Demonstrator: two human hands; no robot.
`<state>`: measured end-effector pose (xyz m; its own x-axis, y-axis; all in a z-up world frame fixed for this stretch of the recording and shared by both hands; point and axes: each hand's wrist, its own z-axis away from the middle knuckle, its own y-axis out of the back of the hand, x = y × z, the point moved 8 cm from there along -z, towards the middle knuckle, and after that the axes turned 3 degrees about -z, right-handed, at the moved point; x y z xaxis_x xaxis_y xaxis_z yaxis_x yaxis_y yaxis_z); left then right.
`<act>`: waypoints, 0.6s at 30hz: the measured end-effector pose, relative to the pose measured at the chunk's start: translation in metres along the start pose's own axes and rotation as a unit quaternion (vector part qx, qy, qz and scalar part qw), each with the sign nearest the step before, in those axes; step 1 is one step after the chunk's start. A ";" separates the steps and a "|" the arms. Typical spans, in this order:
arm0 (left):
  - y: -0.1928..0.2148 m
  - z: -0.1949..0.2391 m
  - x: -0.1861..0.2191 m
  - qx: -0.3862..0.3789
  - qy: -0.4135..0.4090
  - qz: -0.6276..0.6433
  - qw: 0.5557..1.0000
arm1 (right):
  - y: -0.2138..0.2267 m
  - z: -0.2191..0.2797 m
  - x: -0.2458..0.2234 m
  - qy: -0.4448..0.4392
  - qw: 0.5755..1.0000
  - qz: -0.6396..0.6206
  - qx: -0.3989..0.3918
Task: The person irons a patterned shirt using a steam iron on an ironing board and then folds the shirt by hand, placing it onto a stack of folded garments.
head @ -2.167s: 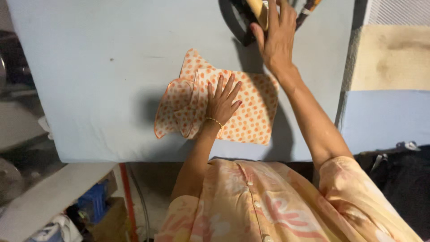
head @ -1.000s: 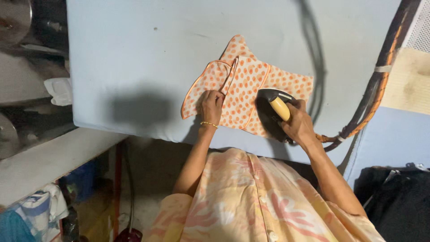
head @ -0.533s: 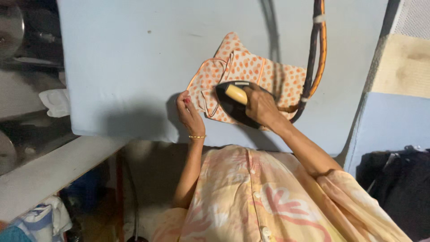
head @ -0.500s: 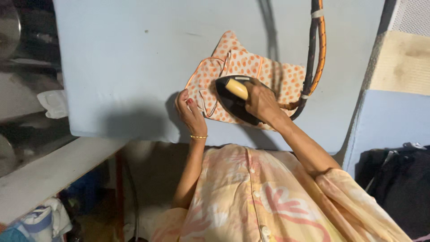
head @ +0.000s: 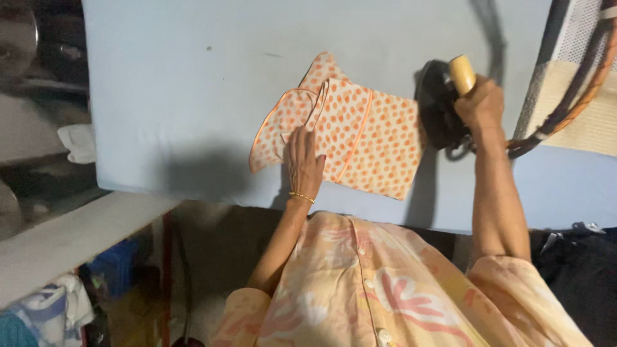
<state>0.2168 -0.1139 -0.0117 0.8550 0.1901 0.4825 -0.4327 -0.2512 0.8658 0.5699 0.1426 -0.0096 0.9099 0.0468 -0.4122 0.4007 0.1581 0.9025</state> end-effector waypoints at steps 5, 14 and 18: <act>0.026 0.032 -0.029 0.098 0.200 0.057 0.973 | 0.015 -0.043 -0.002 0.004 0.999 0.037 -0.022; -0.010 0.051 -0.040 0.125 0.280 0.217 0.927 | -0.093 0.039 -0.256 0.476 0.871 -0.018 -0.121; 0.005 0.047 -0.028 0.205 0.210 0.205 0.934 | -0.115 0.042 -0.258 0.337 0.906 -0.025 -0.255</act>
<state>0.2045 -0.1652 -0.0272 0.4172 0.3319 0.8460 -0.4796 -0.7103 0.5152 0.2936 0.0709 -0.0015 0.5510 0.5914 -0.5888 0.1821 0.6033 0.7764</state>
